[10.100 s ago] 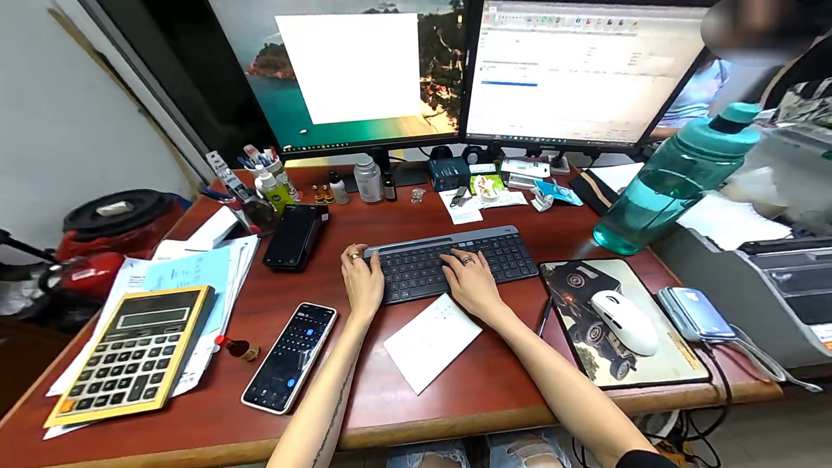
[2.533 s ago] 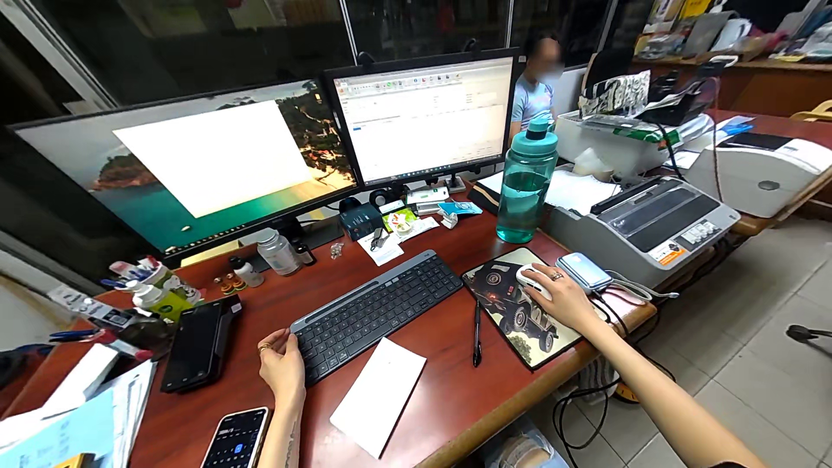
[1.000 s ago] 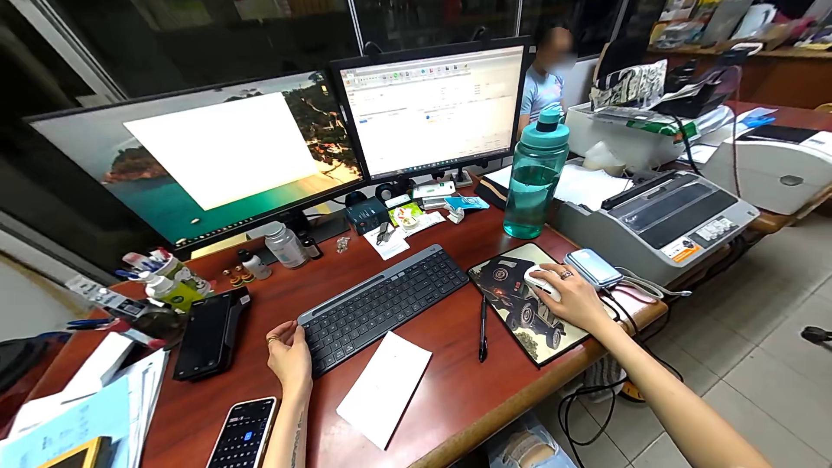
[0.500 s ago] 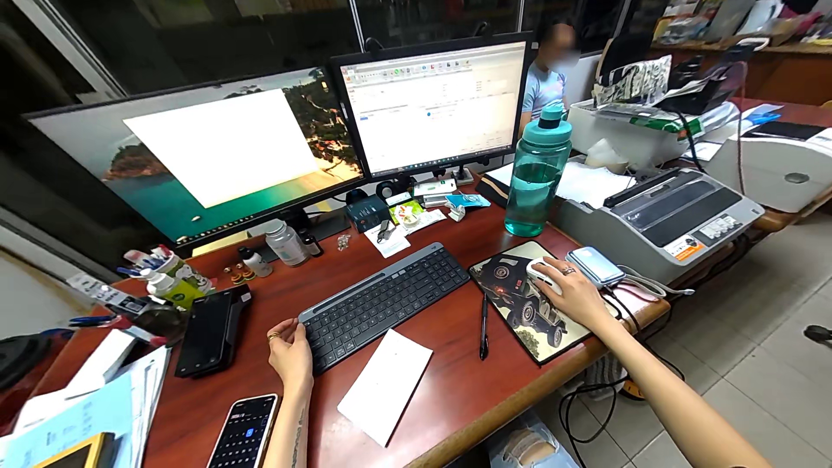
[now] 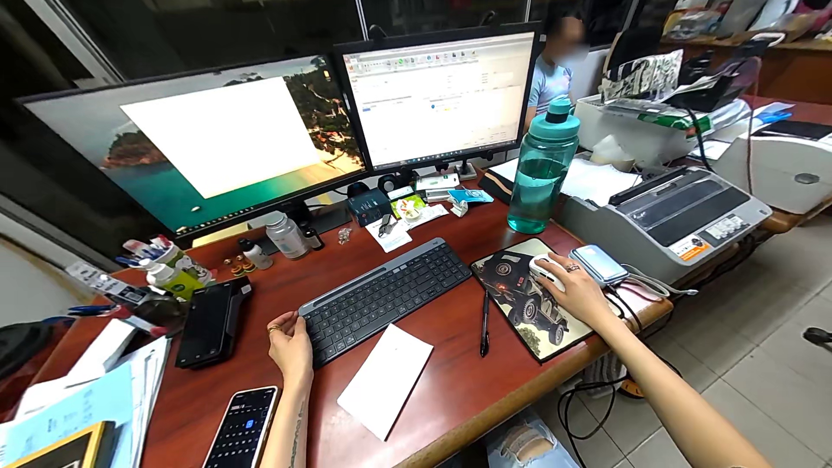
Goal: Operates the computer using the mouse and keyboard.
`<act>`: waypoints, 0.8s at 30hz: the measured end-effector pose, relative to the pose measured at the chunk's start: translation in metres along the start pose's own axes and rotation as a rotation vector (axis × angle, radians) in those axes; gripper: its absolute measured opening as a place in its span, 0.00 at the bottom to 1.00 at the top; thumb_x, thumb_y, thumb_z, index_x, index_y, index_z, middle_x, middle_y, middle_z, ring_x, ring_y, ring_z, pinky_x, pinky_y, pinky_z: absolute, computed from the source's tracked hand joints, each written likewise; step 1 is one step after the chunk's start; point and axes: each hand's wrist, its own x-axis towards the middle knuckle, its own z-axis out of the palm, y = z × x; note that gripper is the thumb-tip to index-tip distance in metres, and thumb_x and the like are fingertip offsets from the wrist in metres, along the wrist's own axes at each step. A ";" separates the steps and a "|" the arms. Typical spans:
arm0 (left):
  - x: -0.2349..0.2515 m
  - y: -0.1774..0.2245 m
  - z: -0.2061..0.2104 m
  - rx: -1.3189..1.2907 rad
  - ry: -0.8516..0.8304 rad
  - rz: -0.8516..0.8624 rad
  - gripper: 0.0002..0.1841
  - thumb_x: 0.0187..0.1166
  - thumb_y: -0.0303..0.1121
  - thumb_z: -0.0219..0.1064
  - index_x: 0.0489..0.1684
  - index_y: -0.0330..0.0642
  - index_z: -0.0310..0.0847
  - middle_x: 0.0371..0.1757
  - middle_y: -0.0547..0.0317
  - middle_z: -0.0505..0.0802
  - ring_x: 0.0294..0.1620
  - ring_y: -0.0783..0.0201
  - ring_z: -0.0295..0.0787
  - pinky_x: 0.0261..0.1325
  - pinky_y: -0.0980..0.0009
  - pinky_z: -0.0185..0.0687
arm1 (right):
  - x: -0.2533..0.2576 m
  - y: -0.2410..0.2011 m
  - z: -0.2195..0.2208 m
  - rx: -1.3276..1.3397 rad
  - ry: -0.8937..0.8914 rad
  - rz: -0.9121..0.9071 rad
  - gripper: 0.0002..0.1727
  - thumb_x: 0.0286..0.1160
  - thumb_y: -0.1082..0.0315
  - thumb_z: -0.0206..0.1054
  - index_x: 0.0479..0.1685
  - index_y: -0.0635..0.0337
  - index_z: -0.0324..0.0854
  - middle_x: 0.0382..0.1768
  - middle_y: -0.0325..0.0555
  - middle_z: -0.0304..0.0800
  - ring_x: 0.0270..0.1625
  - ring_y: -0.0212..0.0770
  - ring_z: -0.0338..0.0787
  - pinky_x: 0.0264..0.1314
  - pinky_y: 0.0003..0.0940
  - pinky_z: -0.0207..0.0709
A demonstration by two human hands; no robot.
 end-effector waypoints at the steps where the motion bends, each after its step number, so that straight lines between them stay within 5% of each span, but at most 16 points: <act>1: 0.000 0.001 0.000 -0.003 0.002 0.000 0.19 0.87 0.29 0.61 0.72 0.28 0.73 0.68 0.38 0.88 0.68 0.57 0.85 0.73 0.59 0.75 | 0.000 0.000 0.000 0.003 0.001 -0.002 0.22 0.84 0.55 0.65 0.72 0.52 0.85 0.75 0.63 0.81 0.76 0.66 0.81 0.71 0.65 0.76; 24: -0.001 0.003 0.000 0.008 0.003 -0.001 0.19 0.88 0.29 0.60 0.72 0.27 0.72 0.68 0.37 0.87 0.67 0.56 0.86 0.71 0.59 0.77 | 0.001 0.000 0.000 -0.003 -0.006 0.003 0.23 0.85 0.52 0.63 0.73 0.51 0.84 0.75 0.62 0.81 0.77 0.66 0.80 0.73 0.65 0.75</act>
